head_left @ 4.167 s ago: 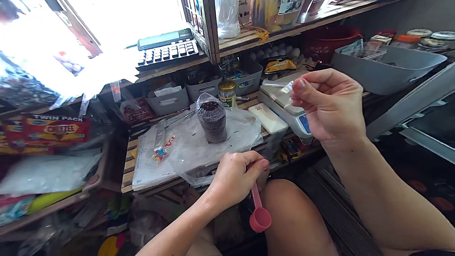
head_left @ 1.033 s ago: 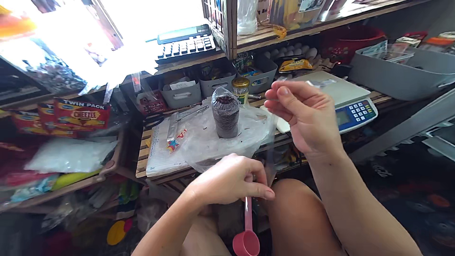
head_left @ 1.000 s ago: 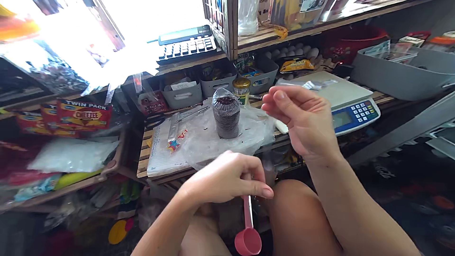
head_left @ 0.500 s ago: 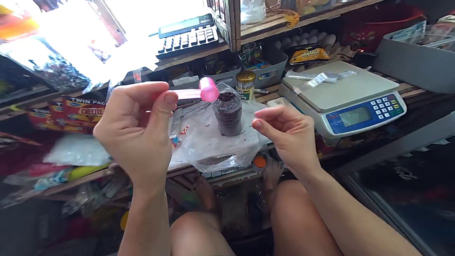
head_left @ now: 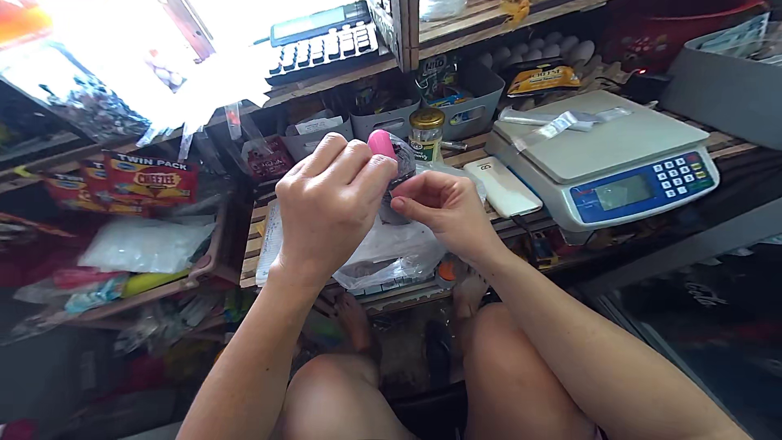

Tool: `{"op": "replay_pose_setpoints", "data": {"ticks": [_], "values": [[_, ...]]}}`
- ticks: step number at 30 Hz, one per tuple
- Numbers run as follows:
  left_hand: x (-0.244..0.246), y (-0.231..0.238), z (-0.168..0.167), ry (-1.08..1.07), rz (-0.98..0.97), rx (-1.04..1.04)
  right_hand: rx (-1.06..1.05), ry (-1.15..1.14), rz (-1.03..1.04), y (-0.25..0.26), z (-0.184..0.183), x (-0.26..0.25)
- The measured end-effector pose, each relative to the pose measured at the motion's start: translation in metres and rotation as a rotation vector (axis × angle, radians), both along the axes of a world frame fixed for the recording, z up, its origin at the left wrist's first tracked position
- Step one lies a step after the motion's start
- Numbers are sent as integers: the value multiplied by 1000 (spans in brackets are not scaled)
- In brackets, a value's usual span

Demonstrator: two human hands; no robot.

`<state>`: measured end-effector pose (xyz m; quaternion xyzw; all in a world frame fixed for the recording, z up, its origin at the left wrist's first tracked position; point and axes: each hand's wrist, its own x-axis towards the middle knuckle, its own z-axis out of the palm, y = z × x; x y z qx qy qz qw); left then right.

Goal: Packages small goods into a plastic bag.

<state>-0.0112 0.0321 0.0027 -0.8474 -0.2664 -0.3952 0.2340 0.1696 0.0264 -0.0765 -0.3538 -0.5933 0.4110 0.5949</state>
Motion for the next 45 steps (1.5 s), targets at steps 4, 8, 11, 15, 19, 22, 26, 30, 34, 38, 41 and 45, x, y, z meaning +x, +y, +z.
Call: {"op": "replay_pose_setpoints", "data": {"ticks": [4, 8, 11, 15, 19, 22, 26, 30, 34, 38, 41, 45], "values": [[0, 3, 3, -10, -75, -128, 11, 4, -14, 3, 2, -2], [-2, 8, 13, -133, -132, -274, 27, -1, -19, 4, 2, -2], [-4, 14, 19, -264, -93, -390, 24, -11, -25, 3, 3, -2], [-9, 24, 24, -376, -67, -455, 28, -1, -30, 0, 3, -2], [-9, 27, 20, -387, -100, -356, 36, 10, -31, -4, 1, 1], [-7, 25, 18, -347, -141, -262, 23, 22, -31, -7, 1, 3], [-5, 24, 18, -321, -151, -257, 13, 87, -29, -13, 1, 5], [-6, 25, 18, -352, -141, -303, -20, 124, -54, -18, 3, 6], [-6, 25, 20, -337, -157, -269, -46, 140, -43, -24, 4, 9], [-7, 25, 21, -301, -162, -256, -129, 210, -30, -28, 8, 11], [-5, 25, 19, -299, -140, -298, -131, 225, -43, -29, 8, 10], [-4, 25, 20, -469, -34, -450, -83, 205, -49, -29, 6, 9]]}}
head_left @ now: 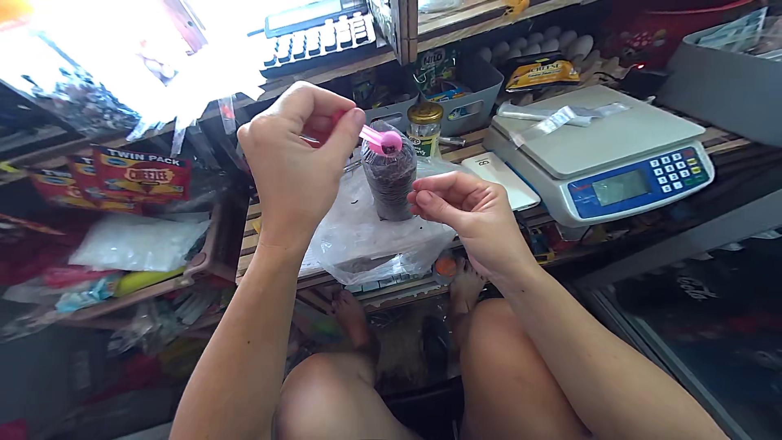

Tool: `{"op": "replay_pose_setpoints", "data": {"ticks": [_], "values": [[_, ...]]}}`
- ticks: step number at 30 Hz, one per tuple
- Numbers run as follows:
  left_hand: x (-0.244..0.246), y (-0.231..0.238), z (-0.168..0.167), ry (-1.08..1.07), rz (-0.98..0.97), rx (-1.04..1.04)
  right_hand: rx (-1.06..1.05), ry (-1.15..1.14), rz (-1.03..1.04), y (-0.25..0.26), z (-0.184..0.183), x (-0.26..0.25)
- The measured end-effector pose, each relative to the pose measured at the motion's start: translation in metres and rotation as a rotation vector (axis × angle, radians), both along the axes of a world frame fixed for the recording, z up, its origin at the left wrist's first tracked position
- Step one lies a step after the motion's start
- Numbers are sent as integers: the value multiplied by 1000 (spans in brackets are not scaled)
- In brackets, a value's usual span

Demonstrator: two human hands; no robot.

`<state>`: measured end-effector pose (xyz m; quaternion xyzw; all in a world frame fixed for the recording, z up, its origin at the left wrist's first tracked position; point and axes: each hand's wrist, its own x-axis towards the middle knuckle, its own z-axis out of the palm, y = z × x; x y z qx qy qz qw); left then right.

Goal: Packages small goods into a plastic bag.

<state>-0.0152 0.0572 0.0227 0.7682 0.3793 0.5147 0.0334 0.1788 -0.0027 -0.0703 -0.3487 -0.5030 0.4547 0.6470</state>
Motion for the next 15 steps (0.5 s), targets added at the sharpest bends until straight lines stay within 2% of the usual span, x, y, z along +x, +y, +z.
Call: {"op": "replay_pose_setpoints", "data": {"ticks": [3, 5, 8, 15], "values": [[-2, 3, 0, -182, 22, -145, 22, -19, -11, -3, 1, 0], [-4, 3, -1, -264, 4, -155, 39, -42, -17, -4, 0, 0], [-5, -4, -4, -291, -58, -69, 58, -66, -14, -7, -3, 0], [4, -47, -6, -176, -185, 168, 176, -61, -48, -15, -4, -2]]}}
